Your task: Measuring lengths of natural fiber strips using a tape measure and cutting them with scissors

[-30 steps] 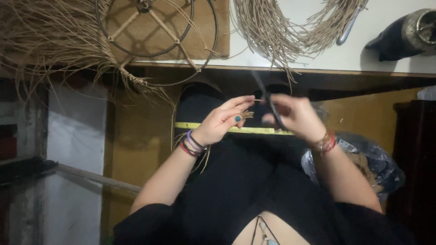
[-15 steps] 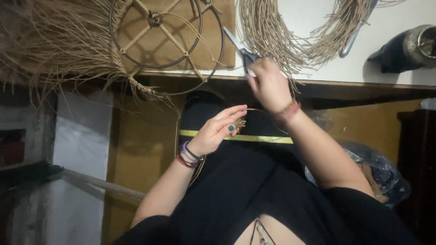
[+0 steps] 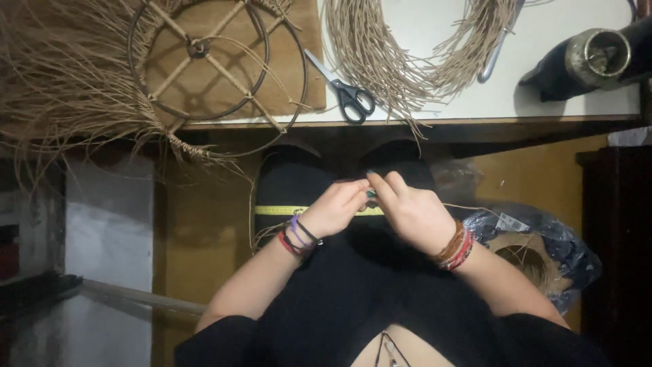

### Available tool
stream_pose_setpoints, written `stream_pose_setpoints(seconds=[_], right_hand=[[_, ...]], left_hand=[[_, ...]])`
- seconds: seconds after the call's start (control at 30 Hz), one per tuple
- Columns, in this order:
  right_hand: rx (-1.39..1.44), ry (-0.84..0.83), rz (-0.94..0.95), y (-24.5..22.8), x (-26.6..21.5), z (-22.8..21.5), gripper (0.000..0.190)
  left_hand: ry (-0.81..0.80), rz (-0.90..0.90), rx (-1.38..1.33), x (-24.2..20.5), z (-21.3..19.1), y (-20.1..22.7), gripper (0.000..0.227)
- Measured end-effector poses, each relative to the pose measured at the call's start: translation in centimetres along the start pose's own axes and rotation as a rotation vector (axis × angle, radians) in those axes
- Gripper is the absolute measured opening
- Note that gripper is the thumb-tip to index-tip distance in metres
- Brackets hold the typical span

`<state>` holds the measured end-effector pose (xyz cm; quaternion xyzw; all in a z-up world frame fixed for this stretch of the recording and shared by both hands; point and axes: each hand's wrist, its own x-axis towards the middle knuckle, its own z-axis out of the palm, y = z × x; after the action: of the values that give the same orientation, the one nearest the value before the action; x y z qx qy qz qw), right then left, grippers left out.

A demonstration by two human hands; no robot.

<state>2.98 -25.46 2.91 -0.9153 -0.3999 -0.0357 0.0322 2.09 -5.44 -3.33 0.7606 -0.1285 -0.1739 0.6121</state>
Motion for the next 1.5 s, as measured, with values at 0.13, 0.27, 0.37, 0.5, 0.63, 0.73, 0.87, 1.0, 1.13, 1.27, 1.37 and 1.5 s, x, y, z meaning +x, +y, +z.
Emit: stream_pose_setpoints(seconds=[0.13, 0.27, 0.37, 0.5, 0.63, 0.73, 0.87, 1.0, 1.13, 1.27, 1.37, 1.5], right_hand=[[0.039, -0.032, -0.053, 2.5, -1.4, 1.8, 0.014], [0.057, 0.145, 0.273, 8.8, -3.7, 4.1, 0.01], [0.25, 0.293, 0.512, 11.3, -5.7, 6.4, 0.013], [0.984, 0.159, 0.4, 4.9, -2.7, 3.2, 0.054], [1.538, -0.097, 0.231, 0.1, -2.1, 2.4, 0.036], [1.832, -0.193, 0.045, -0.4, -1.9, 2.6, 0.034], [2.106, 0.008, 0.215, 1.0, -1.6, 2.5, 0.029], [2.143, 0.368, 0.48, 5.2, 0.1, 2.8, 0.026], [2.127, 0.302, 0.308, 9.4, 2.6, 0.6, 0.031], [1.869, 0.277, 0.299, 10.8, 5.0, -2.9, 0.03], [1.67, 0.324, 0.417, 13.7, 4.9, -0.4, 0.032], [1.44, 0.388, 0.573, 17.8, 6.2, 3.2, 0.032]], left_hand=[[-0.08, -0.039, -0.072, -1.7, -1.2, 1.6, 0.021], [-0.051, 0.003, 0.003, -4.6, -4.2, 1.3, 0.021], [-0.062, -0.135, -0.329, -6.6, -4.3, 0.3, 0.025], [0.149, -0.08, -1.308, -4.1, -1.2, 2.7, 0.03], [0.385, 0.055, -1.446, 1.5, 0.9, 5.1, 0.029], [0.512, 0.138, -1.365, 4.4, 2.6, 3.6, 0.031], [0.288, -0.052, -1.105, 3.6, 3.5, 2.8, 0.036], [-0.38, 0.049, -0.099, -1.1, 2.5, 2.2, 0.042], [-0.251, -0.182, -0.226, -1.8, 0.6, 1.5, 0.013], [-0.131, -0.084, -0.872, 2.3, -0.6, 2.7, 0.011], [-0.096, 0.004, -1.214, 8.5, -2.7, 5.6, 0.012], [0.084, 0.191, -1.321, 19.3, -6.0, 6.8, 0.018]])
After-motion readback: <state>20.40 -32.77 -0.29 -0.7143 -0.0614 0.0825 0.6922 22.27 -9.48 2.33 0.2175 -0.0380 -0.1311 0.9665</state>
